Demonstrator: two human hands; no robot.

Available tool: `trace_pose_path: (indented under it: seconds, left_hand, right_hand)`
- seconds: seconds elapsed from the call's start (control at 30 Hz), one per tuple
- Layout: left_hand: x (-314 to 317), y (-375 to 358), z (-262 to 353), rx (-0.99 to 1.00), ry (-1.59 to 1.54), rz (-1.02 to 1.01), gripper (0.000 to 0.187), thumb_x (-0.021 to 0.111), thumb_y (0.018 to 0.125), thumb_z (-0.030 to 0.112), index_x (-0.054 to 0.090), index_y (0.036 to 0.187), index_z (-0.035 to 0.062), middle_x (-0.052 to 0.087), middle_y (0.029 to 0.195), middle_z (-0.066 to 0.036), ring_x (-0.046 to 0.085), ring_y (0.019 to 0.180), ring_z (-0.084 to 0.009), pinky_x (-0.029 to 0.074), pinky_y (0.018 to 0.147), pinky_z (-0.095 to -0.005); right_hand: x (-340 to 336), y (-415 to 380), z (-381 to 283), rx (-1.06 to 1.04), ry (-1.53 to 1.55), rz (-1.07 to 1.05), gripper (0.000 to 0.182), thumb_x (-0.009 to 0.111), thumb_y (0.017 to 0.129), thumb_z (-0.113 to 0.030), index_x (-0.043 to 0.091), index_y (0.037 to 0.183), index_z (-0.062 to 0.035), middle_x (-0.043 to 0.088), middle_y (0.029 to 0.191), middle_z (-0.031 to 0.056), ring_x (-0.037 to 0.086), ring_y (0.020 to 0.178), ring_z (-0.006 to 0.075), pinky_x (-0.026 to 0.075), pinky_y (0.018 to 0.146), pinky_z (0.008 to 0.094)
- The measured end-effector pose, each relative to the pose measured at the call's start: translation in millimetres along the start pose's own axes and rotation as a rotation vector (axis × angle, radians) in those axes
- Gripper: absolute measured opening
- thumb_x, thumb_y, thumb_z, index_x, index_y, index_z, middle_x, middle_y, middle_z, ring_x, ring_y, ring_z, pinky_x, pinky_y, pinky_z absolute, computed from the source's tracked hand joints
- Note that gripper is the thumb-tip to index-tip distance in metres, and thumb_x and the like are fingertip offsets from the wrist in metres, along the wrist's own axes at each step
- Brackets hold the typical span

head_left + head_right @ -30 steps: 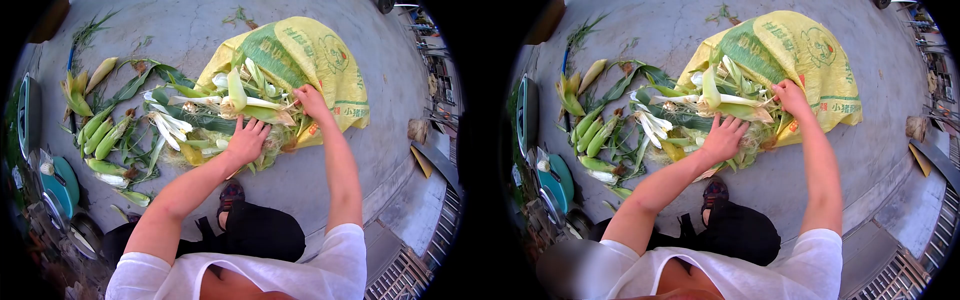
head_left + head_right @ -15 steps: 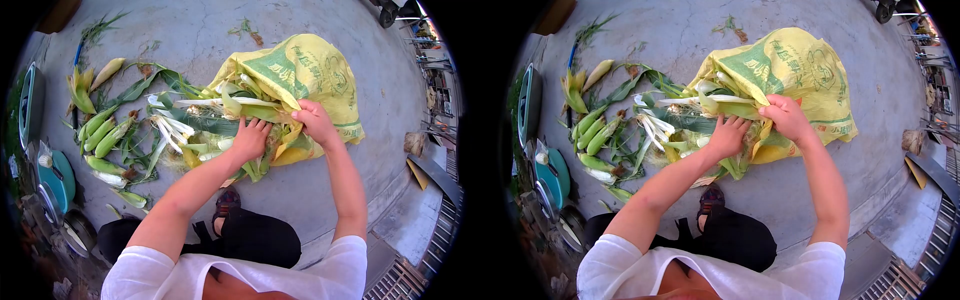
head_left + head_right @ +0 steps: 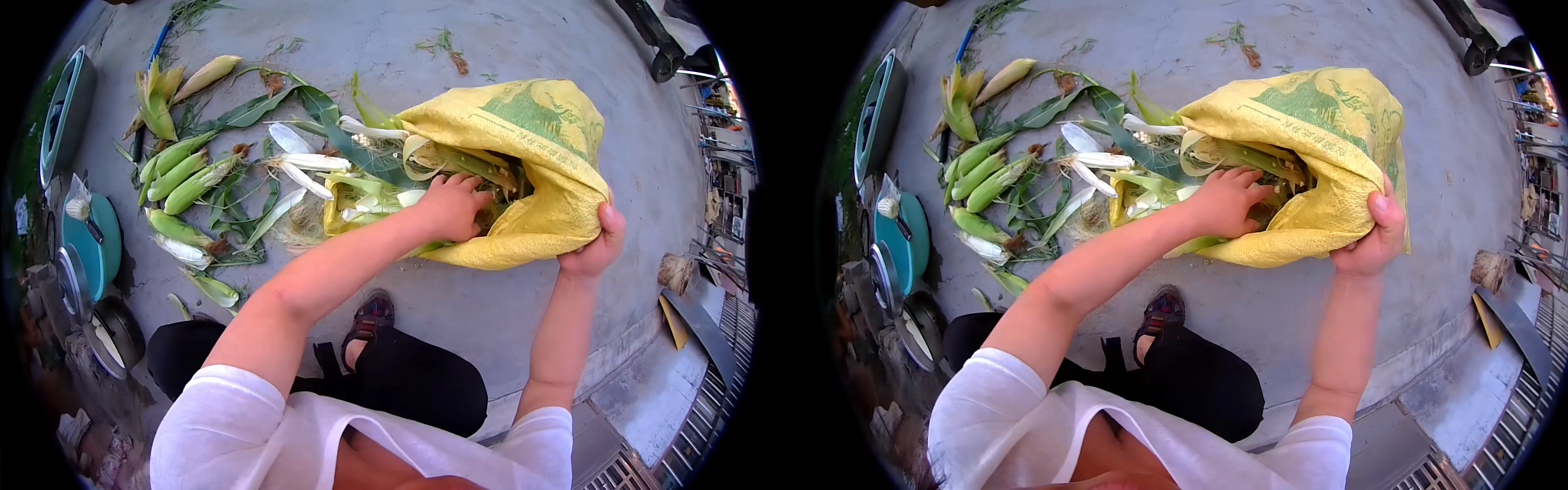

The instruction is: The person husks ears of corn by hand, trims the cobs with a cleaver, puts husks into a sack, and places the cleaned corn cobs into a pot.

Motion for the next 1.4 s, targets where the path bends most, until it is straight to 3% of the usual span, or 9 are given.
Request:
trace_pose_path:
  seconds: [0.17,0.37,0.47,0.63,0.77,0.87,1.03,1.23,1.4]
  left_hand:
    - [-66.9,-148.1,-179.6,-0.630,-0.513,0.881,0.031,0.062,0.076,0.015,0.056,0.105,0.0039,0.058,0.099,-0.012,0.054,0.096,-0.0274,0.041,0.089,-0.0372]
    - [-38.0,-156.5,-283.6,-0.727,-0.138,0.439,0.093,0.070,0.067,0.045,0.025,0.140,0.0100,0.025,0.141,-0.024,0.021,0.132,-0.0399,0.023,0.107,-0.0426]
    - [-4.7,-119.1,-257.6,-0.350,-0.605,-0.373,0.102,0.071,0.063,0.051,0.022,0.141,0.0073,0.019,0.144,-0.024,0.021,0.134,-0.0360,0.021,0.108,-0.0428]
    - [-6.2,-164.7,-188.8,-0.385,0.012,-0.573,0.097,0.073,0.061,0.047,0.031,0.135,-0.0006,0.022,0.144,-0.022,0.023,0.134,-0.0310,0.022,0.107,-0.0433]
    - [51.9,-186.1,-177.1,-0.375,0.528,-0.272,0.073,0.068,0.068,0.036,0.044,0.126,-0.0013,0.036,0.137,-0.021,0.031,0.130,-0.0302,0.027,0.103,-0.0454]
    - [51.1,-181.5,-192.3,-0.435,0.166,0.028,0.022,0.054,0.074,0.007,0.060,0.096,0.0077,0.059,0.095,-0.007,0.053,0.099,-0.0293,0.041,0.084,-0.0421]
    - [-16.9,-114.5,-152.4,-0.204,-0.472,0.605,0.017,0.059,0.074,0.003,0.063,0.090,0.0066,0.059,0.082,-0.012,0.057,0.081,-0.0304,0.047,0.073,-0.0366]
    - [5.3,-6.7,-37.3,0.039,-0.305,0.329,0.019,0.059,0.074,0.012,0.064,0.092,0.0062,0.060,0.091,-0.014,0.055,0.091,-0.0314,0.044,0.082,-0.0384]
    - [17.2,32.4,13.4,-0.064,-0.973,0.378,0.032,0.055,0.084,0.019,0.053,0.114,0.0063,0.055,0.115,-0.014,0.051,0.109,-0.0266,0.040,0.092,-0.0355]
  right_hand:
    - [-2.0,5.5,-14.5,-0.067,0.073,-0.008,0.050,0.048,0.080,-0.027,0.047,0.117,0.0067,0.054,0.116,0.0197,0.053,0.107,0.0288,0.039,0.095,0.0391]
    - [-9.2,7.8,-28.9,-0.030,0.096,-0.162,0.052,0.045,0.082,-0.028,0.046,0.120,0.0081,0.050,0.123,0.0230,0.049,0.114,0.0341,0.037,0.099,0.0448]
    - [-10.5,6.2,-30.5,-0.009,0.098,-0.192,0.053,0.044,0.083,-0.029,0.045,0.122,0.0082,0.049,0.124,0.0236,0.048,0.114,0.0348,0.036,0.100,0.0458]
    - [-17.5,7.0,-23.9,0.008,0.118,-0.156,0.054,0.044,0.083,-0.029,0.045,0.122,0.0081,0.049,0.125,0.0237,0.048,0.115,0.0348,0.036,0.100,0.0457]
    - [-2.9,9.7,-15.1,0.004,0.244,-0.209,0.055,0.044,0.082,-0.029,0.044,0.123,0.0089,0.048,0.125,0.0242,0.047,0.116,0.0355,0.035,0.101,0.0462]
    - [-1.7,5.6,-15.2,0.007,0.238,-0.226,0.056,0.045,0.082,-0.029,0.044,0.123,0.0093,0.048,0.125,0.0245,0.047,0.116,0.0360,0.034,0.101,0.0463]
    - [26.2,2.5,-4.0,0.014,0.212,-0.142,0.062,0.050,0.078,-0.029,0.040,0.125,0.0101,0.049,0.124,0.0226,0.051,0.111,0.0332,0.037,0.099,0.0423]
    - [102.8,-9.9,24.5,0.152,0.200,-0.270,0.064,0.054,0.074,-0.027,0.041,0.124,0.0112,0.053,0.117,0.0232,0.055,0.106,0.0282,0.042,0.093,0.0361]
    - [125.6,-59.9,25.4,0.311,0.128,-0.185,0.064,0.063,0.061,-0.026,0.053,0.110,0.0142,0.060,0.105,0.0234,0.060,0.095,0.0289,0.045,0.088,0.0346]
Point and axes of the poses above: each hand's wrist, its own y-axis towards the middle knuckle, its own x-axis out of the palm, z = x × y, the point moved 8 cm from there along y, towards the middle knuckle
